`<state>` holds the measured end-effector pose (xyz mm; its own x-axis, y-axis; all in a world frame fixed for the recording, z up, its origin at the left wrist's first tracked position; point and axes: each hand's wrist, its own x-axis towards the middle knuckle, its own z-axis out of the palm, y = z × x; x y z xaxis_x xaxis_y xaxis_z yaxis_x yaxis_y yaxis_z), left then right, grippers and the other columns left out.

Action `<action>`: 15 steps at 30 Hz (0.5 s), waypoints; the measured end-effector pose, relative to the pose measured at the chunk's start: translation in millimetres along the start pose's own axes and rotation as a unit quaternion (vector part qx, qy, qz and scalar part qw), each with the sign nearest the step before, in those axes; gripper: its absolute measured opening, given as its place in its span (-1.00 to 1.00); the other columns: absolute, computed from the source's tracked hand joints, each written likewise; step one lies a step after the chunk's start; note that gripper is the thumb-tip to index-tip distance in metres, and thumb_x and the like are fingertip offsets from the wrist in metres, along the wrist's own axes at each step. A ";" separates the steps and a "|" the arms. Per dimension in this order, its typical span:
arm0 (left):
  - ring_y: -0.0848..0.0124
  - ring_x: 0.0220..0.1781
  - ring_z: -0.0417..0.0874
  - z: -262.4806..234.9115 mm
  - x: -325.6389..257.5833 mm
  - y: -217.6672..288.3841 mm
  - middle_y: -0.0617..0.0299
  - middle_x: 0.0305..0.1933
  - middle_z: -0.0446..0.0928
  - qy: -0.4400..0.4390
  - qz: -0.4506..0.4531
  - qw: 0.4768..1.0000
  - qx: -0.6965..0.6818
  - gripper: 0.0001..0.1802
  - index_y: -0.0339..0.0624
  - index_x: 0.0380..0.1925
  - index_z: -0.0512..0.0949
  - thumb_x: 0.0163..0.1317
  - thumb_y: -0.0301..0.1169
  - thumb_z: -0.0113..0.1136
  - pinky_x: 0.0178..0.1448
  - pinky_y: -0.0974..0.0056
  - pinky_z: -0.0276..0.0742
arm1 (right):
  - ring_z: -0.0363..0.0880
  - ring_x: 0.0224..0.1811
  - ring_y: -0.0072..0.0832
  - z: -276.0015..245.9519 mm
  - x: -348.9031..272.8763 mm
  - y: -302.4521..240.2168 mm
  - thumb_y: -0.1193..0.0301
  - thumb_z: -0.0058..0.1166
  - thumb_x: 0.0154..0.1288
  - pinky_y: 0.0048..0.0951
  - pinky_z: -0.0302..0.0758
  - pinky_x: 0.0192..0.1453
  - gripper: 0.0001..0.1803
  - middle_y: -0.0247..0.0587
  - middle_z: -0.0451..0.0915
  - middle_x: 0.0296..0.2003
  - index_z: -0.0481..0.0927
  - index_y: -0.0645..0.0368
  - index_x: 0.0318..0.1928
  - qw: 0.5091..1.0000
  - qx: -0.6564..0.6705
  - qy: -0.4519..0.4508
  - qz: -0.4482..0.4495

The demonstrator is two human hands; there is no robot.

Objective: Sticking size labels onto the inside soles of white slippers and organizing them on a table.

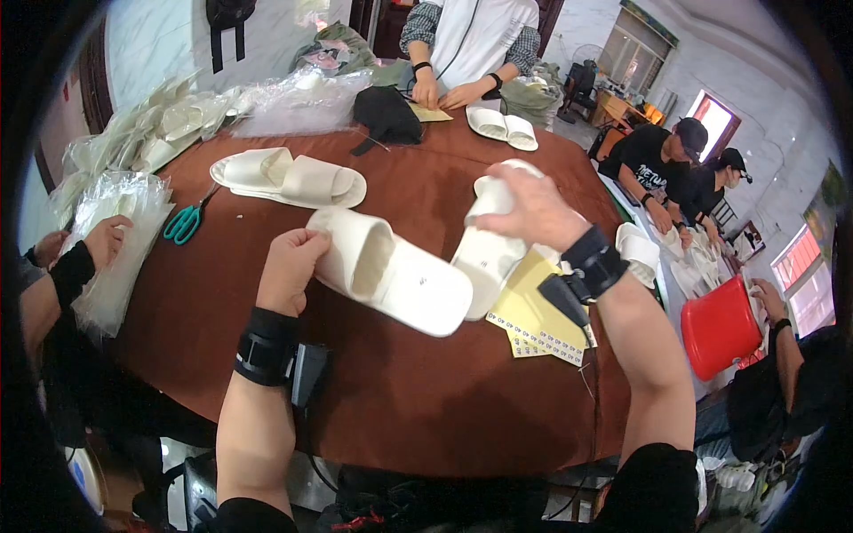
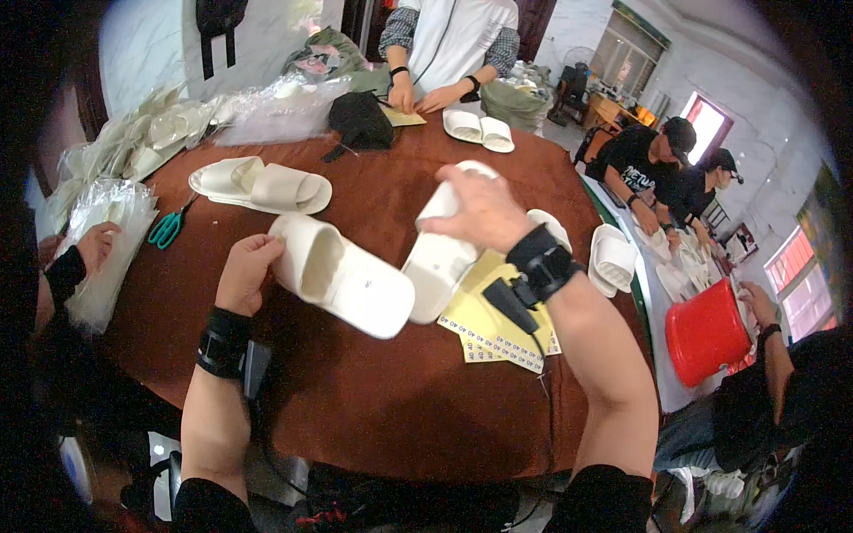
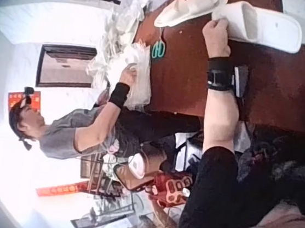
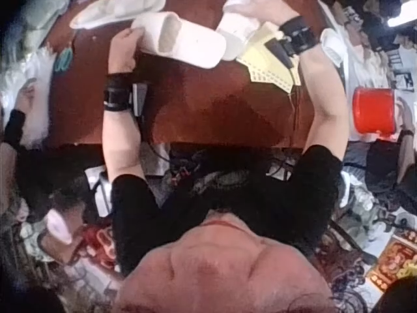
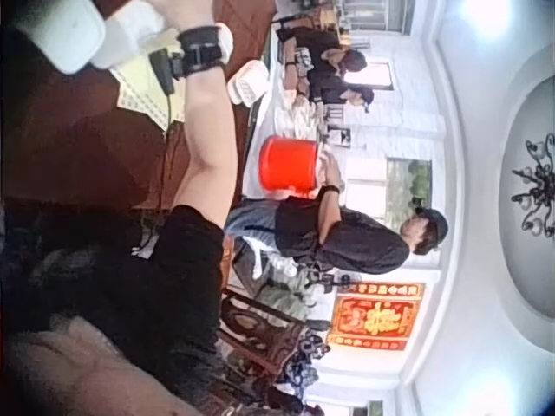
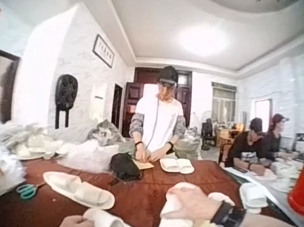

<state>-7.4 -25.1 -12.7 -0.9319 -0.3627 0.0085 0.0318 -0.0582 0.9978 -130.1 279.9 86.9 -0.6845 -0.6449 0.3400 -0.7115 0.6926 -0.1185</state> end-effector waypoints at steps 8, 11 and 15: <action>0.56 -0.41 0.42 0.1 -1.5 2.5 0.41 -0.42 0.48 0.063 -0.026 0.995 -0.070 -0.80 -0.14 -0.28 0.56 0.30 -0.25 0.13 -0.31 0.38 0.32 | 0.54 -0.01 -0.12 -68.5 -29.2 29.3 0.17 0.37 -0.03 -0.28 0.44 0.11 -0.23 0.15 0.52 -0.03 0.40 0.33 0.14 0.952 -0.012 0.296 0.075; 0.61 -0.45 0.39 0.0 0.4 -2.0 0.40 -0.42 0.50 0.083 -0.022 0.992 -0.089 -0.77 -0.16 -0.25 0.55 0.25 -0.24 0.16 -0.36 0.42 0.30 | 0.54 -0.02 -0.27 -73.6 -37.4 21.2 0.22 0.35 0.01 -0.37 0.45 0.08 -0.29 0.05 0.52 -0.03 0.41 0.33 0.13 0.930 0.167 0.293 0.145; 0.59 -0.44 0.41 3.8 -2.2 -2.6 0.40 -0.41 0.50 0.104 -0.025 0.990 -0.089 -0.77 -0.16 -0.25 0.55 0.26 -0.24 0.15 -0.33 0.42 0.33 | 0.52 -0.01 -0.36 -41.3 -38.4 11.6 0.36 0.26 0.08 -0.40 0.43 0.10 -0.40 -0.02 0.52 -0.04 0.41 0.34 0.13 0.922 0.271 0.253 0.115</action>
<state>-6.8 -20.6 -15.0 -0.8396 -0.5382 -0.0735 0.0677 -0.2378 0.9690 -105.5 326.0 111.1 -0.7636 -0.1732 0.6220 -0.6249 0.4409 -0.6443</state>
